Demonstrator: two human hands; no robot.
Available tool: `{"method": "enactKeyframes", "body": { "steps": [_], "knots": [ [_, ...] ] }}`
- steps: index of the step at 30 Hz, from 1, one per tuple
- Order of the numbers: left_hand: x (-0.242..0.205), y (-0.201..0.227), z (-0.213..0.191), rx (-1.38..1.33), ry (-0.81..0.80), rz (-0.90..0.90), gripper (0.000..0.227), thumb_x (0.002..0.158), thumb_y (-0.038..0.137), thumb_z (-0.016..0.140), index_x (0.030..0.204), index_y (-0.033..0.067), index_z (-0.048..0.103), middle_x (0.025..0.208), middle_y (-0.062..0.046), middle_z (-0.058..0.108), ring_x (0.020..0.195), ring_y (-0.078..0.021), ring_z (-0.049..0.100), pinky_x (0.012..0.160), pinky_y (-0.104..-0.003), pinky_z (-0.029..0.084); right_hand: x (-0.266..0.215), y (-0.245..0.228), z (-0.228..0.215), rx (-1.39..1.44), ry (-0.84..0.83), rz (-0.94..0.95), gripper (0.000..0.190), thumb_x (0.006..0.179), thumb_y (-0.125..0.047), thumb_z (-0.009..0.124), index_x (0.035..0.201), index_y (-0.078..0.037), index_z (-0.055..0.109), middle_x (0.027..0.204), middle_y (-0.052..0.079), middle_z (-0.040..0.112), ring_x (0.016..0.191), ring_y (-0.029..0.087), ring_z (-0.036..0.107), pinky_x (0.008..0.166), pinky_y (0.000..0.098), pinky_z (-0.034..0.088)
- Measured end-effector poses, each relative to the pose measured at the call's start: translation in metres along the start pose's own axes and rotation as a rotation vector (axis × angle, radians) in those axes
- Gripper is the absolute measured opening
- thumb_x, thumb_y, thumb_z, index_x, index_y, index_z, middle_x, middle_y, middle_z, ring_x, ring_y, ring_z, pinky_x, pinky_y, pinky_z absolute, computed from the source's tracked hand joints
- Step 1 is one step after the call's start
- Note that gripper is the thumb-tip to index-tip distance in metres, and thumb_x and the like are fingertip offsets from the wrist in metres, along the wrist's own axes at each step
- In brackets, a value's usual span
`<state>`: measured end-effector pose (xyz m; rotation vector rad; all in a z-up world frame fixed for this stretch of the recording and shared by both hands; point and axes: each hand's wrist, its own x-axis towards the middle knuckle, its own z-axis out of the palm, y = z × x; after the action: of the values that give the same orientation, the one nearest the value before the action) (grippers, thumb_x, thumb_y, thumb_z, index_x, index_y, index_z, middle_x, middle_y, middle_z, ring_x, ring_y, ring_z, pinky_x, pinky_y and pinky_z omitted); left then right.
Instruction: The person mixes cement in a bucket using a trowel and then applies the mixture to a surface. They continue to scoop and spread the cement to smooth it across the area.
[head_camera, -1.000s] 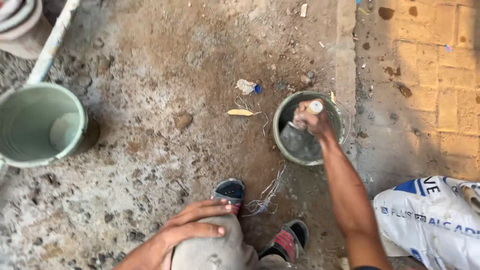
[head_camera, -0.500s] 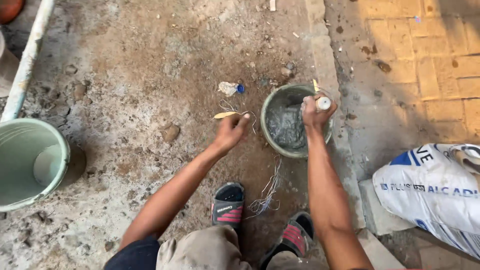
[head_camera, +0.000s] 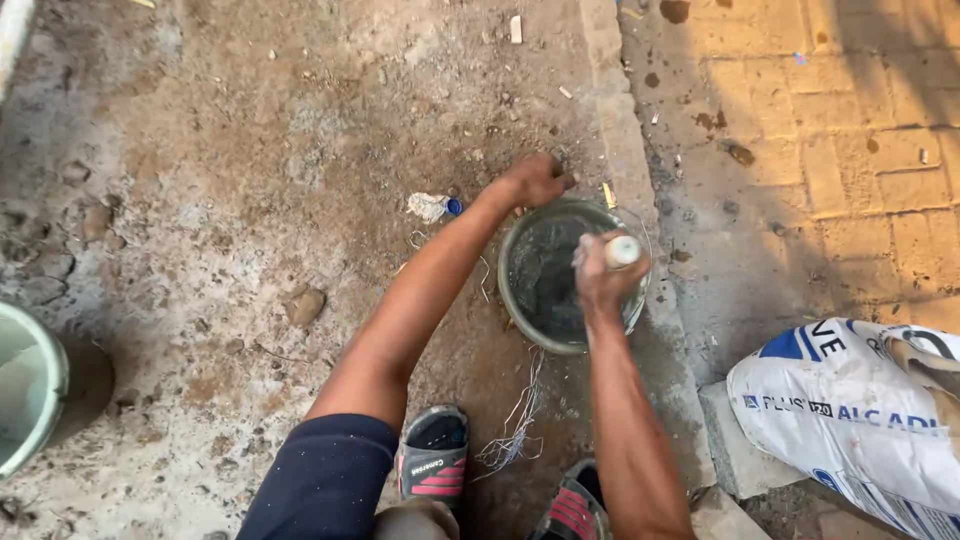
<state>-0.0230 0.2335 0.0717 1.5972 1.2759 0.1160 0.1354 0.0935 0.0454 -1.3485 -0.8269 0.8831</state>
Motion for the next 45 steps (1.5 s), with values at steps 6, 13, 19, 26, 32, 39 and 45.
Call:
{"method": "enactKeyframes", "body": {
  "steps": [6,13,19,26,32,39,45],
  "knots": [
    [0.014,-0.001,0.000,-0.104,-0.049,-0.051,0.046,0.102,0.047,0.051,0.110,0.0073,0.072,0.107,-0.013,0.072,0.084,-0.0236,0.074,0.065,-0.037,0.059,-0.028,-0.015,-0.014,0.119,-0.092,-0.315,0.011,0.092,0.001,0.065,0.084,-0.002,0.058,0.072,0.010,0.063,0.059,0.016,0.060,0.054,0.0307,0.052],
    [0.082,-0.067,0.028,0.170,0.010,0.168,0.028,0.088,0.036,0.080,0.087,0.0087,0.078,0.084,-0.012,0.075,0.080,-0.0249,0.074,0.063,-0.037,0.054,-0.039,-0.049,-0.030,-0.067,-0.002,-0.285,0.009,0.083,0.005,0.061,0.080,-0.004,0.060,0.075,0.010,0.066,0.063,0.016,0.067,0.058,0.0307,0.058],
    [0.015,-0.055,0.019,0.060,0.267,0.216,0.035,0.080,0.032,0.087,0.081,0.0028,0.068,0.081,-0.018,0.068,0.078,-0.0259,0.068,0.071,-0.045,0.054,0.032,-0.020,0.004,-0.023,-0.021,-0.529,0.008,0.093,0.007,0.064,0.089,0.000,0.061,0.081,0.007,0.065,0.066,0.015,0.063,0.062,0.0299,0.053],
    [-0.076,-0.066,0.064,-0.244,0.441,-0.084,0.052,0.071,0.038,0.090,0.092,-0.0034,0.066,0.096,-0.024,0.069,0.097,-0.0356,0.068,0.085,-0.046,0.052,0.014,-0.063,-0.005,-0.448,-0.220,-0.194,0.013,0.091,-0.004,0.074,0.090,-0.002,0.061,0.081,0.008,0.064,0.070,0.016,0.062,0.062,0.0307,0.050],
    [-0.146,-0.055,0.109,-0.431,0.459,-0.147,0.039,0.081,0.035,0.080,0.090,-0.0010,0.069,0.089,-0.020,0.073,0.090,-0.0327,0.071,0.082,-0.047,0.052,-0.010,-0.143,0.029,-1.333,-0.944,-0.435,0.024,0.074,-0.010,0.083,0.096,-0.008,0.074,0.100,0.014,0.069,0.089,0.026,0.067,0.078,0.0432,0.057],
    [-0.183,-0.057,0.149,-0.704,0.536,-0.223,0.031,0.086,0.030,0.077,0.092,0.0006,0.068,0.077,-0.015,0.072,0.070,-0.0222,0.067,0.069,-0.041,0.054,-0.032,-0.111,0.034,-2.434,-1.388,-1.445,0.024,0.096,-0.016,0.059,0.106,0.001,0.071,0.085,0.010,0.072,0.072,0.021,0.067,0.065,0.0384,0.058],
    [-0.201,-0.047,0.160,-0.874,0.620,-0.218,0.023,0.091,0.019,0.076,0.087,-0.0015,0.066,0.072,-0.008,0.063,0.066,-0.0178,0.058,0.058,-0.043,0.047,-0.020,-0.104,-0.030,-2.273,-1.404,-0.322,0.028,0.107,-0.019,0.045,0.115,-0.011,0.070,0.088,0.015,0.072,0.064,0.022,0.062,0.047,0.0376,0.057]
  ]
}}
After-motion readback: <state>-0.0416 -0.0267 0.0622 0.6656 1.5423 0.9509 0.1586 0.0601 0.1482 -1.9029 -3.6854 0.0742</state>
